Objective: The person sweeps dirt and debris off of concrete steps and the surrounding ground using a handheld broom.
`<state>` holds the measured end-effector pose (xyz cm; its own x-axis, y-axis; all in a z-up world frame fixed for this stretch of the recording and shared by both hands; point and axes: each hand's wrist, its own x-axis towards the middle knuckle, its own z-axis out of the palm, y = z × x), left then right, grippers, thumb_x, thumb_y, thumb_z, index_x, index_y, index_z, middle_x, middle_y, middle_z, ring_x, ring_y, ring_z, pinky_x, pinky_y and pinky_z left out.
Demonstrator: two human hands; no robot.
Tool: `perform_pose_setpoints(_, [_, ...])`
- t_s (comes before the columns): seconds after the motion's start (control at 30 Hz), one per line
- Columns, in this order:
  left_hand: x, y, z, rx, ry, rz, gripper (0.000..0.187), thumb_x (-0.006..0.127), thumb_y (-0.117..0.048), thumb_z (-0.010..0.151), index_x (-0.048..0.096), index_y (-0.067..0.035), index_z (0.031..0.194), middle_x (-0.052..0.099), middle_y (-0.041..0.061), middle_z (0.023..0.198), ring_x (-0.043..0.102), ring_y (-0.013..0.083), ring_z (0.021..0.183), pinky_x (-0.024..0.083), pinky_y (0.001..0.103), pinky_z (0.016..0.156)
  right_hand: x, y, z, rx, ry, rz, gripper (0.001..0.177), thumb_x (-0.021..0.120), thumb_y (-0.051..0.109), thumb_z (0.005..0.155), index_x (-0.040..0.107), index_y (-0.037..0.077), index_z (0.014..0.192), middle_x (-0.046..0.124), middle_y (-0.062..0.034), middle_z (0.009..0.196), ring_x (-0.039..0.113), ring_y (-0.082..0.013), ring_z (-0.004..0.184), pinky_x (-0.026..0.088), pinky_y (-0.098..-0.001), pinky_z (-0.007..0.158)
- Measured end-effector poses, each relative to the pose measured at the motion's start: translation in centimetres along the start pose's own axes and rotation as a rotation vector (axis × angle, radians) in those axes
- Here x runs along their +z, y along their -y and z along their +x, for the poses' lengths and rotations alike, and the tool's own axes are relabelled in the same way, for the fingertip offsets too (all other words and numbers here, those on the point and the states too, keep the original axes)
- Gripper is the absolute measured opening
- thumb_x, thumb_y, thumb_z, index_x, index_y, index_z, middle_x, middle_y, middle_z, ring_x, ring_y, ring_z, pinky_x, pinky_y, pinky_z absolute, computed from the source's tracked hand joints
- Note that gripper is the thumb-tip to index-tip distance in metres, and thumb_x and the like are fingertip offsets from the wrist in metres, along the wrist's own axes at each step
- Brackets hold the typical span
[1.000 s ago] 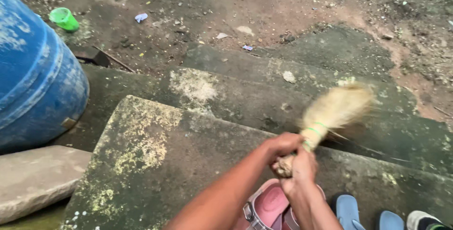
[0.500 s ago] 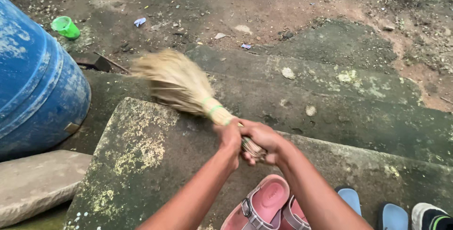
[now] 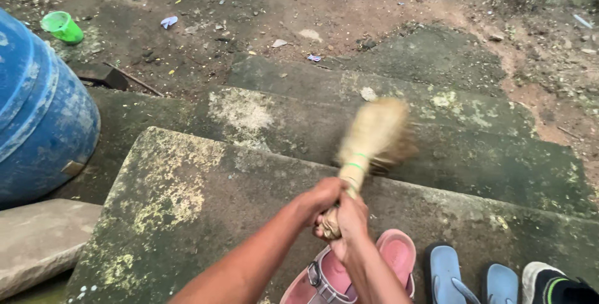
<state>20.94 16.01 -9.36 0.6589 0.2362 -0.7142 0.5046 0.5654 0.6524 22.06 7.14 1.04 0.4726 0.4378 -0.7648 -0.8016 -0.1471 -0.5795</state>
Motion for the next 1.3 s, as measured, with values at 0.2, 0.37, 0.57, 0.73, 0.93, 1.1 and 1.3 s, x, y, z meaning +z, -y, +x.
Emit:
perform_pose_setpoints(0.2, [-1.7, -3.1, -9.4, 0.119, -0.724, -0.506, 0.044, 0.044, -0.039, 0.099, 0.058, -0.003, 0.12, 0.069, 0.016, 0.093, 0.069, 0.0292, 0.066, 0.052, 0.044, 0.045, 4.3, 4.1, 0.9, 0.144, 0.625, -0.661, 0.046, 0.049, 0.019, 0.1, 0.052, 0.029, 0.145, 0.064, -0.0069, 0.066, 0.057, -0.0136, 0.038, 0.044, -0.0301, 0.029])
perform_pose_setpoints(0.37, [-2.7, -3.6, -10.8, 0.169, -0.83, -0.558, 0.045, 0.043, -0.042, 0.1, 0.048, -0.008, 0.129, 0.069, 0.017, 0.102, 0.07, 0.0314, 0.07, 0.053, 0.046, 0.048, 5.7, 4.3, 0.9, 0.137, 0.78, -0.651, 0.05, 0.05, 0.016, 0.102, 0.048, 0.02, 0.153, 0.066, -0.0079, 0.069, 0.058, -0.0144, 0.039, 0.049, -0.0305, 0.032])
perform_pose_setpoints(0.57, [-0.7, 0.5, -2.1, 0.017, -0.287, -0.257, 0.037, 0.046, -0.039, 0.101, 0.066, -0.008, 0.104, 0.068, 0.011, 0.081, 0.063, 0.0213, 0.055, 0.045, 0.04, 0.04, 0.0, -0.1, 1.8, 0.141, 0.237, -0.156, 0.023, 0.048, 0.024, 0.102, 0.052, 0.012, 0.121, 0.056, -0.0091, 0.062, 0.052, -0.0199, 0.038, 0.041, -0.0338, 0.03])
perform_pose_setpoints(0.73, [2.4, -1.3, 1.5, -0.054, 0.233, 0.078, 0.042, 0.048, -0.048, 0.101, 0.065, -0.011, 0.097, 0.063, 0.009, 0.07, 0.055, 0.02, 0.043, 0.043, 0.038, 0.035, -2.8, -0.3, 2.4, -0.069, -0.071, 0.104, 0.03, 0.041, 0.037, 0.104, 0.05, 0.008, 0.106, 0.057, -0.0115, 0.065, 0.055, -0.025, 0.045, 0.043, -0.0374, 0.035])
perform_pose_setpoints(0.93, [-0.4, -0.4, 2.4, 0.029, 0.168, -0.011, 0.044, 0.047, -0.051, 0.101, 0.064, -0.01, 0.101, 0.058, 0.005, 0.063, 0.051, 0.0171, 0.039, 0.041, 0.035, 0.033, -0.4, -0.1, 3.2, -0.025, -0.021, 0.013, 0.028, 0.045, 0.037, 0.105, 0.05, 0.01, 0.11, 0.058, -0.0103, 0.065, 0.056, -0.0234, 0.045, 0.043, -0.0379, 0.035])
perform_pose_setpoints(1.1, [-5.8, 0.2, -5.7, 0.079, -0.499, -0.421, 0.055, 0.046, -0.053, 0.099, 0.066, -0.003, 0.113, 0.063, 0.012, 0.075, 0.055, 0.0204, 0.042, 0.037, 0.037, 0.031, 6.7, -0.4, 2.1, 0.107, 0.332, -0.55, 0.037, 0.048, 0.022, 0.099, 0.057, 0.02, 0.135, 0.062, -0.0099, 0.063, 0.054, -0.0193, 0.037, 0.042, -0.0357, 0.029])
perform_pose_setpoints(1.3, [-7.2, -6.1, -13.9, 0.12, -0.793, -0.72, 0.057, 0.04, -0.052, 0.098, 0.04, -0.014, 0.14, 0.066, 0.019, 0.114, 0.065, 0.0358, 0.071, 0.047, 0.047, 0.042, 12.4, 2.6, 0.1, 0.066, 0.692, -0.813, 0.056, 0.052, 0.02, 0.099, 0.046, 0.026, 0.155, 0.065, -0.0093, 0.066, 0.056, -0.0145, 0.035, 0.044, -0.0298, 0.028])
